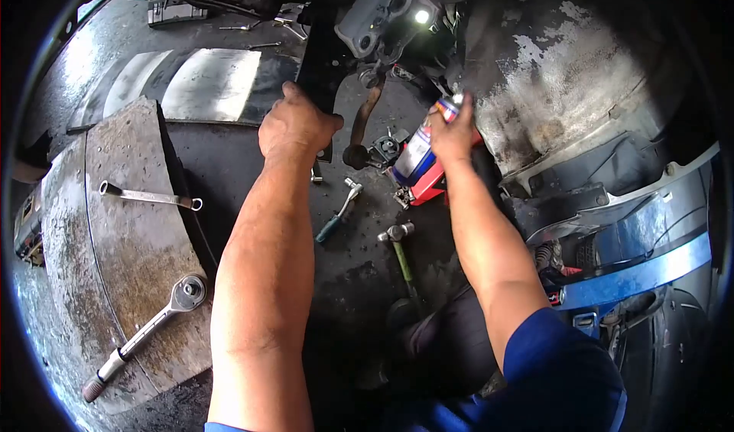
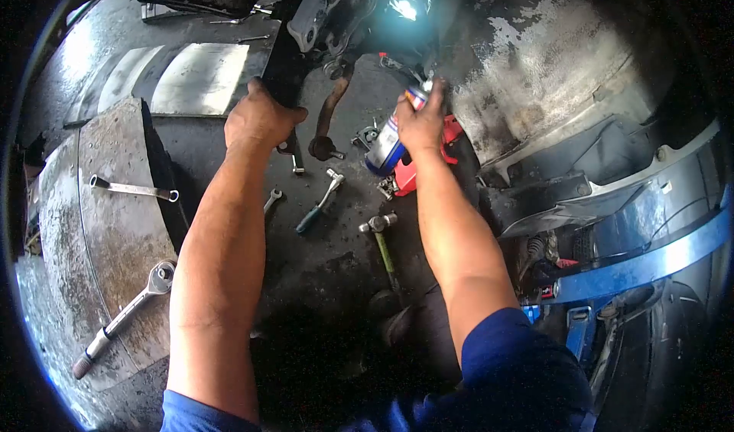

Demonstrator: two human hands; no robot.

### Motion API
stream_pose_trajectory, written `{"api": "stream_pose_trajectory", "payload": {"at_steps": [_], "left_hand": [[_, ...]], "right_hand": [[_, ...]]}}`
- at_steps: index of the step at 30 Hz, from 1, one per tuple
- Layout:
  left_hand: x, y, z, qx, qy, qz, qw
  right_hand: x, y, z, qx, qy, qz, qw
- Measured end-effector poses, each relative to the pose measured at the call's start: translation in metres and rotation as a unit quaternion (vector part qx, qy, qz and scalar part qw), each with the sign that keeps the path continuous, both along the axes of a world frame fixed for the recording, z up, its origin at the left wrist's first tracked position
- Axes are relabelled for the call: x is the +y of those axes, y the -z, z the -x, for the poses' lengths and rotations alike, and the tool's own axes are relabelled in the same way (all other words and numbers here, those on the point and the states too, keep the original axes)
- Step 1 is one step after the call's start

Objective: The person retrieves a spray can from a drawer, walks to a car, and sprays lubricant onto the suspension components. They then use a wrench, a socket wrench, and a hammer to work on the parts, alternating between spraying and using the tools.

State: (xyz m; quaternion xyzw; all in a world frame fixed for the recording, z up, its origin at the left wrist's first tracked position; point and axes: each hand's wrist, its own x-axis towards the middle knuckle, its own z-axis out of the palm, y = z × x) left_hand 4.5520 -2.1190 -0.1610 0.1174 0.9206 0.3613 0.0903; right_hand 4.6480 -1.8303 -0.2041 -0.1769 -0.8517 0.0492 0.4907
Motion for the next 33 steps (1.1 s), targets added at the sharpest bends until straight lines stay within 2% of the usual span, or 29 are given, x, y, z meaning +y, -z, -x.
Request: {"api": "stream_pose_trajectory", "payload": {"at_steps": [2,4,10,11,16,19,20,27,29,33], "left_hand": [[-0.001,-0.001,0.001,-0.005,0.005,0.001,1.0],[-0.001,-0.001,0.002,-0.009,0.014,0.001,1.0],[0.0,0.001,0.003,-0.009,0.006,0.009,1.0],[0.0,0.001,0.004,-0.012,0.004,0.009,1.0],[0.0,0.005,0.006,-0.013,0.006,0.001,1.0],[-0.001,0.009,0.007,-0.012,0.009,-0.002,1.0],[-0.001,0.01,0.007,-0.017,0.006,-0.001,1.0],[-0.001,0.014,0.008,-0.005,0.025,0.011,1.0],[0.0,0.017,0.007,0.017,0.008,-0.022,1.0],[0.0,0.017,0.006,0.027,0.003,-0.019,0.999]], "right_hand": [[-0.003,0.017,-0.009,-0.031,0.022,0.113,0.993],[-0.002,0.02,-0.011,-0.052,0.059,0.175,0.981],[0.034,0.015,0.001,-0.021,0.065,0.11,0.992],[0.034,0.013,0.002,-0.033,0.067,0.14,0.987],[0.039,0.017,0.011,-0.076,0.074,0.14,0.984],[0.034,0.015,0.015,-0.062,0.104,0.152,0.981],[0.038,0.016,0.016,-0.051,0.075,0.133,0.987],[0.048,0.022,0.019,-0.045,0.088,0.11,0.989],[0.048,0.021,0.018,-0.046,0.076,0.109,0.99],[0.043,0.019,0.017,-0.057,0.081,0.106,0.989]]}}
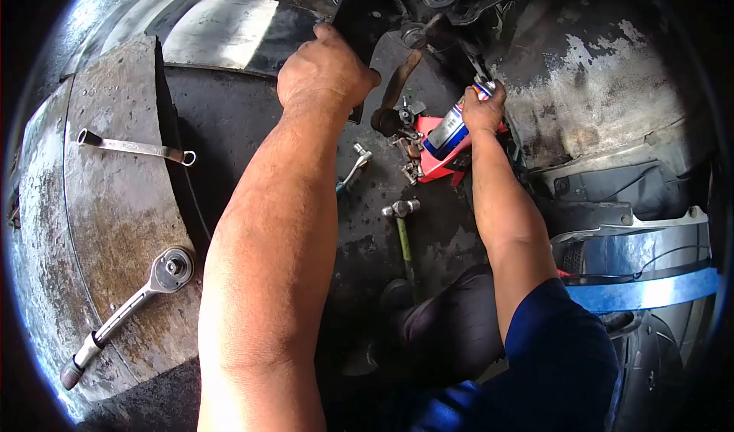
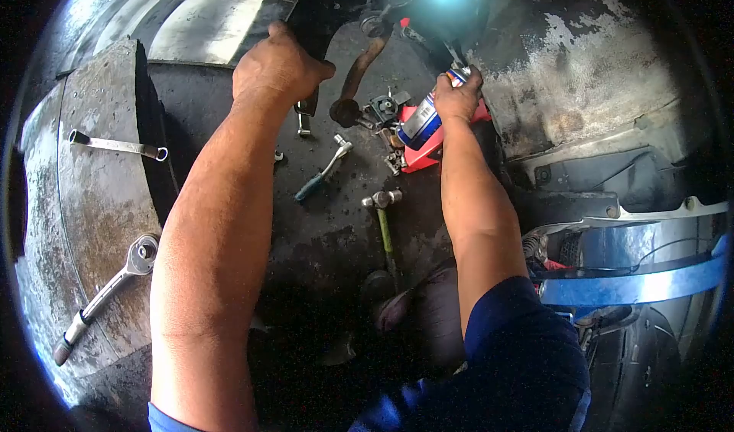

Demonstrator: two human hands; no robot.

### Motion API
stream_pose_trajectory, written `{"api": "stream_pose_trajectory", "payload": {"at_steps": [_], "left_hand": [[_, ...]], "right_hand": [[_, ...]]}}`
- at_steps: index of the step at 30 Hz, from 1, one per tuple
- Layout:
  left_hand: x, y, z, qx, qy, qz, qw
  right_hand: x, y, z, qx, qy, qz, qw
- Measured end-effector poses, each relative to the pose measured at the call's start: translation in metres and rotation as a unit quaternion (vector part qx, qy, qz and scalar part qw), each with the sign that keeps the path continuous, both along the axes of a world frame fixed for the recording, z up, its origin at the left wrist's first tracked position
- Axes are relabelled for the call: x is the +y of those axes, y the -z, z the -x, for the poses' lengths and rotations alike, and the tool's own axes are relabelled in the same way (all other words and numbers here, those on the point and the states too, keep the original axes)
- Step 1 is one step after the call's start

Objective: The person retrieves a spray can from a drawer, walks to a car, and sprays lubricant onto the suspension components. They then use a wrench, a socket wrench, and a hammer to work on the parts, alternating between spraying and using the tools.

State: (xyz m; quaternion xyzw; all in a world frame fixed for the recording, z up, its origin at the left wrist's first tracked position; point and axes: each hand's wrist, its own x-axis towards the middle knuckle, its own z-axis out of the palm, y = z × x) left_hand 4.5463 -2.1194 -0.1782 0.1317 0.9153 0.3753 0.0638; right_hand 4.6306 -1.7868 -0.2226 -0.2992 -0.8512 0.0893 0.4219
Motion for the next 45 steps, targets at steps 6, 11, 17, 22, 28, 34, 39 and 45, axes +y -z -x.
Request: {"api": "stream_pose_trajectory", "payload": {"at_steps": [6,11,17,22,28,34,39,45], "left_hand": [[0.001,0.001,0.003,-0.005,0.005,0.008,1.0],[0.0,0.002,0.002,0.005,0.008,-0.001,1.0],[0.0,0.0,0.002,-0.009,0.015,0.028,0.999],[0.001,0.004,0.003,-0.001,0.009,0.002,1.0],[0.0,0.004,0.002,0.003,0.011,0.005,1.0],[0.0,0.003,0.002,0.003,0.01,0.003,1.0],[-0.001,0.004,0.002,0.003,0.017,-0.007,1.0],[0.001,0.003,0.003,-0.002,0.013,0.0,1.0]], "right_hand": [[0.004,0.002,0.001,-0.027,0.021,0.003,0.999],[0.011,0.005,0.003,-0.019,0.014,-0.001,1.0],[0.013,0.006,0.005,0.001,-0.008,0.014,1.0],[0.007,0.006,0.004,0.02,-0.037,0.028,0.999],[0.01,0.005,-0.004,0.061,-0.063,0.048,0.995],[0.014,0.004,-0.009,0.065,-0.109,0.067,0.99],[0.004,0.0,-0.013,0.048,-0.098,0.062,0.992],[0.011,0.003,-0.013,0.055,-0.107,0.046,0.992]]}}
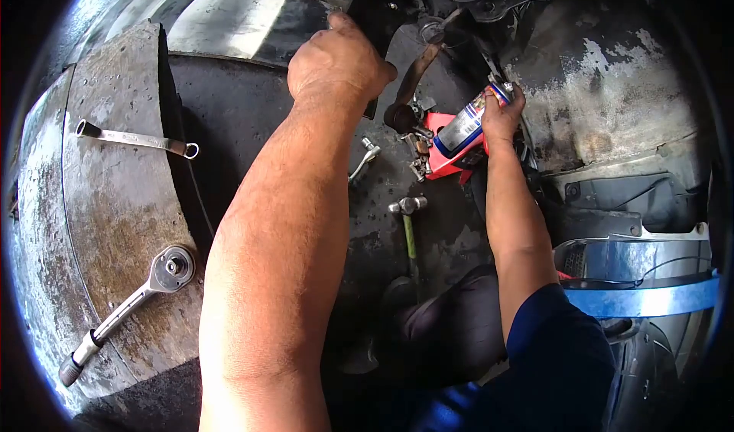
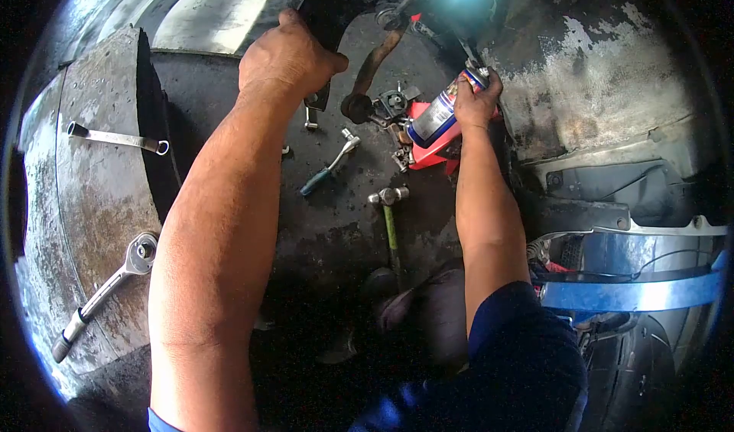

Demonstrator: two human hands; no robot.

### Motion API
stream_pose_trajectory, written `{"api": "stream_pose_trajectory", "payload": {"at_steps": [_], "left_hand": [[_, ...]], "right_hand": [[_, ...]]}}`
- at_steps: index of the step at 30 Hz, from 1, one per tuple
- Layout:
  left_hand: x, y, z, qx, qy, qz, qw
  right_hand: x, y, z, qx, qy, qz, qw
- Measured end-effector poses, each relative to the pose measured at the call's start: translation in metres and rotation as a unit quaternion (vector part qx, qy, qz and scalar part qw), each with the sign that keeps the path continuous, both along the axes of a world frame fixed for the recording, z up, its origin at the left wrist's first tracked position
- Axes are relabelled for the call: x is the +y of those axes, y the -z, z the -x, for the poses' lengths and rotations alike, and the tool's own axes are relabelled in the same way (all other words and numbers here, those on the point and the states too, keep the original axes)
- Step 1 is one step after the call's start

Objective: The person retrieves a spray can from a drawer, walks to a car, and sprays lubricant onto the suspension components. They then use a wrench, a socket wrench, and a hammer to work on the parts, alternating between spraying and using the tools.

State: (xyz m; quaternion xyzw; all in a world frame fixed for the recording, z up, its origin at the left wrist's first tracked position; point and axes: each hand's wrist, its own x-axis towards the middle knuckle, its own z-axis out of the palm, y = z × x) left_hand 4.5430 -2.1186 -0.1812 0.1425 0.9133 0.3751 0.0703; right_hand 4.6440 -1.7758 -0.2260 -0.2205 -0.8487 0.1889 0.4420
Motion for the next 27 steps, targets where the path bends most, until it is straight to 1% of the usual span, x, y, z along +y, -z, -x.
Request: {"api": "stream_pose_trajectory", "payload": {"at_steps": [4,5,8,10,12,13,15,16,18,21,25,27], "left_hand": [[0.0,-0.003,0.0,-0.006,0.002,0.019,1.0],[-0.001,-0.004,0.0,-0.016,0.01,0.033,0.999],[0.0,-0.001,0.0,-0.002,-0.004,0.004,1.0],[0.002,0.001,0.001,0.001,-0.004,0.009,1.0],[0.003,0.002,0.002,0.003,-0.003,0.015,1.0],[0.003,0.002,0.002,0.005,-0.003,0.014,1.0],[0.002,0.002,0.001,0.007,-0.005,0.014,1.0],[0.003,0.002,0.001,0.008,-0.006,0.015,1.0],[0.002,0.002,0.001,0.009,-0.008,0.016,1.0],[0.002,0.002,0.001,0.013,-0.008,0.011,1.0],[0.002,0.001,0.001,0.01,-0.008,0.009,1.0],[0.002,0.002,0.001,0.012,-0.008,0.008,1.0]], "right_hand": [[0.0,-0.002,0.0,-0.011,0.012,0.007,1.0],[-0.002,-0.002,-0.002,-0.007,-0.003,0.016,1.0],[-0.003,-0.001,-0.002,-0.001,-0.025,0.026,0.999],[-0.001,-0.001,-0.001,0.0,-0.03,0.029,0.999],[-0.003,-0.001,0.0,-0.011,0.028,-0.022,0.999],[-0.006,-0.001,0.001,-0.011,0.029,-0.022,0.999],[-0.009,-0.003,0.001,-0.002,-0.005,0.02,1.0],[-0.008,-0.003,0.002,-0.002,-0.006,0.02,1.0],[-0.005,-0.002,0.005,0.012,-0.054,0.032,0.998],[0.002,0.001,0.006,-0.001,-0.029,0.038,0.999],[0.005,0.001,0.006,0.011,-0.048,0.027,0.998],[0.002,0.0,0.005,0.004,-0.048,0.056,0.997]]}}
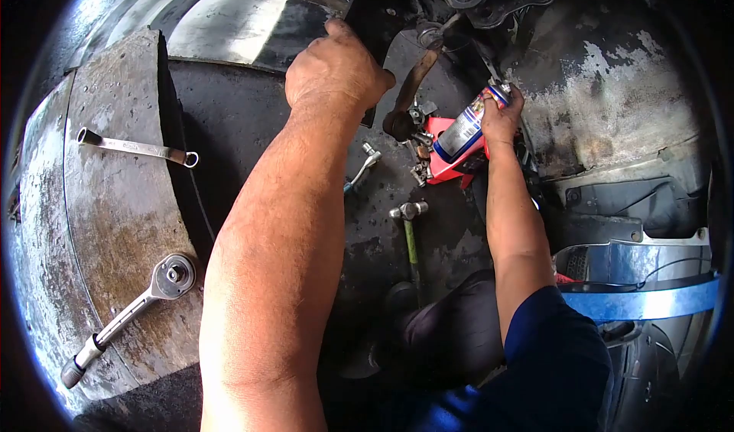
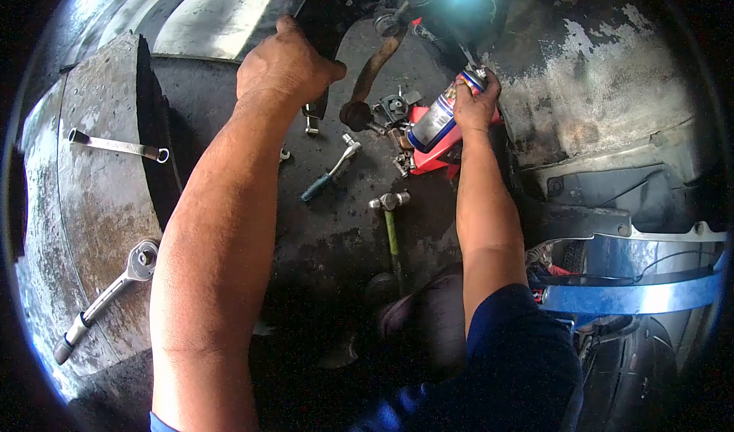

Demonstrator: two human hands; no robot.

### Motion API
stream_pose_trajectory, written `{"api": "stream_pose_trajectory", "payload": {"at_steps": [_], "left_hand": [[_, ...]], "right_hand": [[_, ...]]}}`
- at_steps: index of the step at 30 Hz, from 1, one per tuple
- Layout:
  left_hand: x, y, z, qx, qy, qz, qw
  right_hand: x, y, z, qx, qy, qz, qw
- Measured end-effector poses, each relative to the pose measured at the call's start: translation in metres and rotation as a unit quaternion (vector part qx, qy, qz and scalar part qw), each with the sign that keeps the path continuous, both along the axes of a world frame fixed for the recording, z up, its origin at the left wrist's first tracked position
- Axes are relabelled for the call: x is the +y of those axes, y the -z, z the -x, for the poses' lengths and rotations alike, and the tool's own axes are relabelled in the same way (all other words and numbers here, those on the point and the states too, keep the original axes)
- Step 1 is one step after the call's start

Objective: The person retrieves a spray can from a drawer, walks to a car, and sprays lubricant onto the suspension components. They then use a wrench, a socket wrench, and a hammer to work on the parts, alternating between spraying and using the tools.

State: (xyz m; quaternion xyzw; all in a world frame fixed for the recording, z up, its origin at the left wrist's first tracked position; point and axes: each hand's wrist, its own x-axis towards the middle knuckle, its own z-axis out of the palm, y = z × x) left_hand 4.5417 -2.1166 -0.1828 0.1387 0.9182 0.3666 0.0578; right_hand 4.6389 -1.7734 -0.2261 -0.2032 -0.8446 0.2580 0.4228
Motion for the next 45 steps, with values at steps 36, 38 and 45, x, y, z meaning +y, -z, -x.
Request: {"api": "stream_pose_trajectory", "payload": {"at_steps": [36,38,45], "left_hand": [[-0.003,-0.021,-0.002,-0.063,0.003,0.008,0.998],[-0.003,-0.022,-0.002,-0.067,0.001,0.009,0.998],[-0.004,-0.017,-0.001,-0.055,0.009,0.002,0.998]], "right_hand": [[-0.04,-0.034,0.035,0.116,-0.074,-0.028,0.99],[-0.05,-0.048,0.044,0.085,0.017,-0.057,0.995],[-0.019,-0.047,0.076,0.075,0.081,-0.184,0.977]]}}
